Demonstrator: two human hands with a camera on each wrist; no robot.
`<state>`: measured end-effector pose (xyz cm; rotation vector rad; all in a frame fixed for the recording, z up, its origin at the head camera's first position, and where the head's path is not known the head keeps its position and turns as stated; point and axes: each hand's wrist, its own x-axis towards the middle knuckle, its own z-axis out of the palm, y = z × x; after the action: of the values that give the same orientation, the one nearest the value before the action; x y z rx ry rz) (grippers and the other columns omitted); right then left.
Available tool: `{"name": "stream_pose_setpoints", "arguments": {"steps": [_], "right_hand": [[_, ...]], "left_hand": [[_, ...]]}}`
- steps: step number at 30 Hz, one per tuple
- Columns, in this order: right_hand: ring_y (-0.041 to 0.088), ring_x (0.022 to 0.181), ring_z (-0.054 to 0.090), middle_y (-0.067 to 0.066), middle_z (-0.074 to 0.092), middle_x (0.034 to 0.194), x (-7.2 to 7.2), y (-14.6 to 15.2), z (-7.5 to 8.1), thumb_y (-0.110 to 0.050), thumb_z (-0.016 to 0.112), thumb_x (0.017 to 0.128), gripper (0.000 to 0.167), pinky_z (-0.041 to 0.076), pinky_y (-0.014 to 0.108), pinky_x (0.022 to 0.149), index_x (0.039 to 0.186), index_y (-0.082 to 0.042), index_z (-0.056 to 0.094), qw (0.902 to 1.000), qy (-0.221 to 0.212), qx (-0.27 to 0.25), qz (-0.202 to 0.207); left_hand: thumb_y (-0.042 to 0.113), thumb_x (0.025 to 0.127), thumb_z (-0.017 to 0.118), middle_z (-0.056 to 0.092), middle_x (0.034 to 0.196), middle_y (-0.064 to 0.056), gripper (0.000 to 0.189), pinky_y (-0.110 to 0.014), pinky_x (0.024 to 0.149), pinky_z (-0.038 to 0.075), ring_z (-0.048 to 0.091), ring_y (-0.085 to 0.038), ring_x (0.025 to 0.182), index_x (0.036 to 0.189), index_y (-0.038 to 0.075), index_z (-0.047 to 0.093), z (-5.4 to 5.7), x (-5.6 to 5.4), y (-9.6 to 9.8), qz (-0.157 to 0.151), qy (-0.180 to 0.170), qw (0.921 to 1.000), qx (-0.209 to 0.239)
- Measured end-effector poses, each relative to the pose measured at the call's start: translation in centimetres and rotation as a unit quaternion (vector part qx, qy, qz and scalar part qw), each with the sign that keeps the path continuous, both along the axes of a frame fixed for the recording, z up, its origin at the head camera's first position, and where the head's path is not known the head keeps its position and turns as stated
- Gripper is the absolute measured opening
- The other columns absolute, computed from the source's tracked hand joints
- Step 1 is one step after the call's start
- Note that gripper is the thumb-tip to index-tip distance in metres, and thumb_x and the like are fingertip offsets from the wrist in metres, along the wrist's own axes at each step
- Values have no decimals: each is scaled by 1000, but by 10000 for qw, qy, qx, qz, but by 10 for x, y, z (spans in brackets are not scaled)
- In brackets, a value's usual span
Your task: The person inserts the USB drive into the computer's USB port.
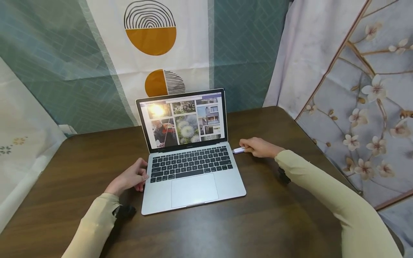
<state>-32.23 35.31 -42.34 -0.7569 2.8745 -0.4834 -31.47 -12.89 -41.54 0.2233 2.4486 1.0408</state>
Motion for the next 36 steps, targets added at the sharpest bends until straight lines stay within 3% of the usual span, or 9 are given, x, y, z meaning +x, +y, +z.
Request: {"name": "stream_pose_setpoints", "arguments": {"steps": [5, 12, 15, 23, 29, 36], "right_hand": [[14, 76, 55, -1, 53, 79, -1, -2, -1, 0, 58, 92, 15, 46, 29, 69, 96, -13, 53, 9999, 44, 107, 75], [13, 74, 53, -2, 48, 75, 1, -7, 0, 0, 60, 91, 16, 47, 28, 69, 94, -14, 52, 9998, 75, 181, -69], [12, 74, 53, -2, 48, 75, 2, -8, 1, -1, 60, 91, 15, 46, 27, 69, 94, -14, 52, 9998, 18, 201, -57], [9, 69, 52, -4, 49, 75, 3, -3, 1, -6, 60, 93, 16, 45, 23, 64, 98, -15, 48, 9995, -238, 176, 87], [5, 66, 49, -5, 44, 71, 2, 2, -4, -6, 59, 93, 15, 43, 22, 61, 95, -13, 47, 9985, 46, 115, 537], [6, 68, 50, -6, 44, 72, 1, 4, 1, -6, 59, 93, 14, 44, 22, 63, 94, -14, 47, 9985, -26, 235, 496]], "left_hand": [[3, 94, 55, 51, 71, -7, 40, -26, 49, 48, 55, -16, 48, 125, 4, 30, -1, 1, 3, 120, -57, 9999, 25], [4, 90, 59, 52, 78, -11, 40, -27, 49, 50, 55, -18, 48, 121, 6, 34, 4, -5, 8, 149, 134, 9990, -394], [4, 90, 60, 53, 77, -11, 41, -27, 50, 51, 56, -18, 48, 122, 5, 35, 3, -5, 5, 122, 96, 9995, -263], [5, 93, 60, 54, 72, -8, 47, -28, 53, 54, 58, -16, 50, 129, 2, 30, -3, 0, -8, -63, -224, 9979, 606], [4, 94, 58, 51, 72, -7, 44, -28, 53, 54, 57, -15, 50, 129, 2, 31, -2, 3, -9, 9, -278, 9978, 603], [6, 93, 59, 53, 74, -8, 47, -28, 55, 55, 57, -16, 52, 130, 3, 31, 0, 3, -8, 106, -275, 9980, 553]]}}
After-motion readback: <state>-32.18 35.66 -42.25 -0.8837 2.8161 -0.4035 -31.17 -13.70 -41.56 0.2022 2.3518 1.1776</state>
